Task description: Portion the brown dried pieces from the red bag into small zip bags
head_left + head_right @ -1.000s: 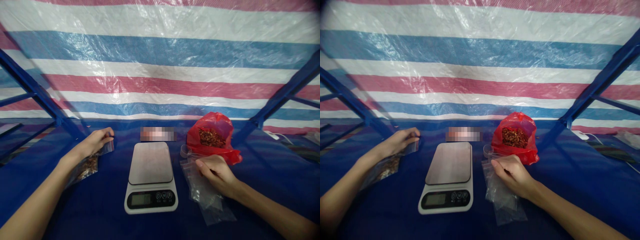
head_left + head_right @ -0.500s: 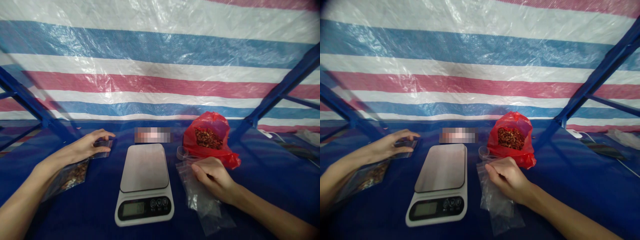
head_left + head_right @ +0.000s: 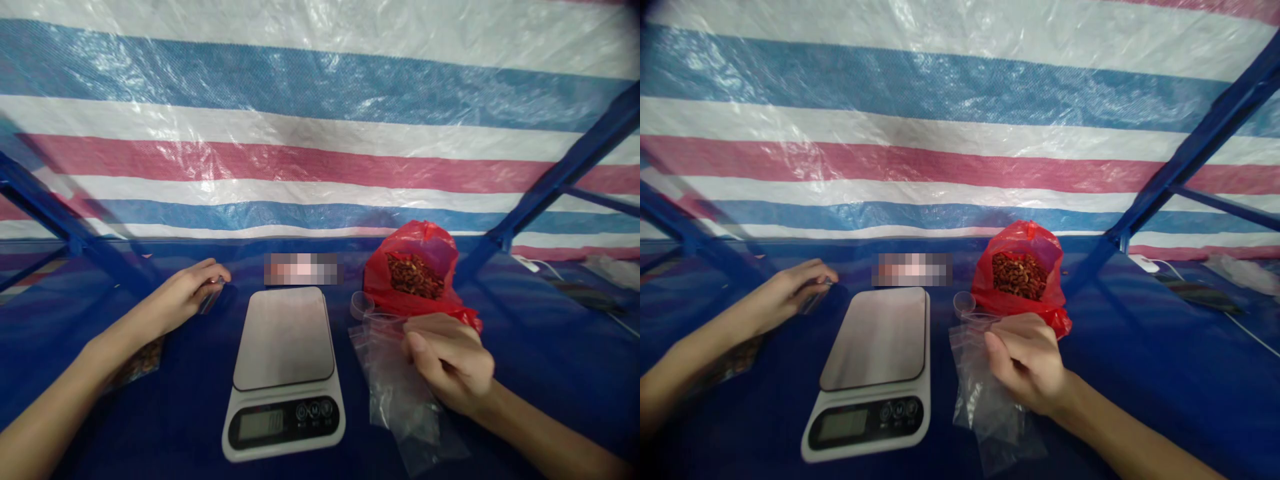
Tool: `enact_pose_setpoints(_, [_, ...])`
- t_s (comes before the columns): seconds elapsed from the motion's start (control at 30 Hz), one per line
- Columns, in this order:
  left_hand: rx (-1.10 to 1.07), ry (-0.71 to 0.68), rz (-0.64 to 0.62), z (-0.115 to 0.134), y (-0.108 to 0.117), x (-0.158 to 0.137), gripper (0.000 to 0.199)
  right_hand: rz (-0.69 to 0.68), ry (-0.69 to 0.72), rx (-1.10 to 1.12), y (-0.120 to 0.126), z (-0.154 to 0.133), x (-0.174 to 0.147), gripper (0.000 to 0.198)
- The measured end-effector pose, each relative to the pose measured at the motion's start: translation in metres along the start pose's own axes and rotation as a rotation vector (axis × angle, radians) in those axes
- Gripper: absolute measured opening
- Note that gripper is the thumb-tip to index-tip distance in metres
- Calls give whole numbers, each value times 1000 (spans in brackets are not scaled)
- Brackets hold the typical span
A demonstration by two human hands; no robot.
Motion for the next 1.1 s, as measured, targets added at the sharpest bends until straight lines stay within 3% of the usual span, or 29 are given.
enact_pose_setpoints(0.2, [25, -52, 240, 2, 9, 0, 29, 231, 5, -42, 9, -8, 4, 36])
enact_pose_setpoints(0.4, [-42, -88, 393, 22, 6, -4, 29, 208, 22, -115, 14, 0, 2, 39])
enact_pose_setpoints(0.53, [-347, -12, 380, 44, 2, -5, 29, 207, 149, -179, 17, -2, 11, 40])
enact_pose_setpoints(0.6, [-528, -6, 356, 58, 4, 0, 31, 104, 207, -195, 14, -9, 27, 35])
enact_pose_setpoints(0.67, [-620, -94, 377, 77, 14, 10, 28, -35, 133, -171, 9, -17, 54, 26])
enact_pose_setpoints(0.73, [-659, -230, 409, 99, 27, 23, 30, -76, -79, -100, 3, -21, 89, 27])
enact_pose_setpoints(0.9, [-669, -434, 423, 148, 52, 58, 35, -254, -387, 373, -20, -11, 167, 34])
enact_pose_setpoints(1.1, [-681, -546, 489, 167, 61, 86, 24, -95, -409, 505, -35, 10, 198, 26])
Point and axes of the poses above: each hand's wrist, its own x-axis towards the middle knuckle, its own y-axis out of the back of the hand, z = x × y, the point moved 2 cm from there along x, towards the middle knuckle, and after that the axes turned 3 degrees about y, right-handed, at the moved point
